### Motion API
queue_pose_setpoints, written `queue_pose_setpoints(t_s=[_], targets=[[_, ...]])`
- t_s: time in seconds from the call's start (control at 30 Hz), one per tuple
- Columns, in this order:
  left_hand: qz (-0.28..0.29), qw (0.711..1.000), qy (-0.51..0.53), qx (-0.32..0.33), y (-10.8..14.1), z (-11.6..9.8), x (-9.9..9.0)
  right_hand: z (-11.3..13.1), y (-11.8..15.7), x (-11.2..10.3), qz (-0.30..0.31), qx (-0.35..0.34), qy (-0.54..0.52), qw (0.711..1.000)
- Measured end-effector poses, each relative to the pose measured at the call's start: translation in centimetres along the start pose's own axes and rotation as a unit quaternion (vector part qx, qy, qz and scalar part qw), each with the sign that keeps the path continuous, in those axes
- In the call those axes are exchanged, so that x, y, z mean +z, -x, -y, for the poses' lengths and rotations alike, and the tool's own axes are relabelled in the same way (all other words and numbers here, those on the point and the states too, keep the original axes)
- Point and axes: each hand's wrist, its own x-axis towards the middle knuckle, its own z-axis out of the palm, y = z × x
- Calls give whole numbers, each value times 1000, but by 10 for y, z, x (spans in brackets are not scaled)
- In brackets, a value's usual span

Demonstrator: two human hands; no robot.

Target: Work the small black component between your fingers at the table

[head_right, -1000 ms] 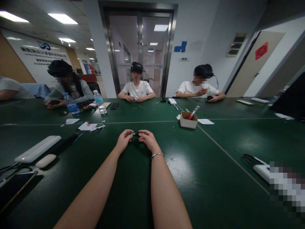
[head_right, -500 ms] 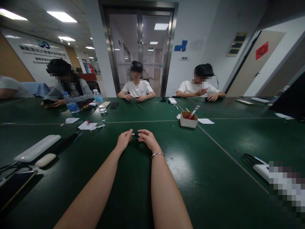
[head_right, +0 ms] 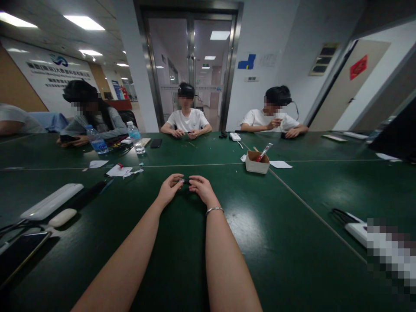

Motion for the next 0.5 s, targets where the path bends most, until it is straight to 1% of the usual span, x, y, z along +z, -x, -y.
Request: queue_pose_setpoints(t_s=[0.13, 0.5], targets=[[-9, 1000, -21, -11, 0, -2, 0, 0, 1, 1, 7, 4, 9, 1000], [-43, 991, -101, -77, 5, -10, -1, 0, 1, 1, 26, 11, 26, 999]])
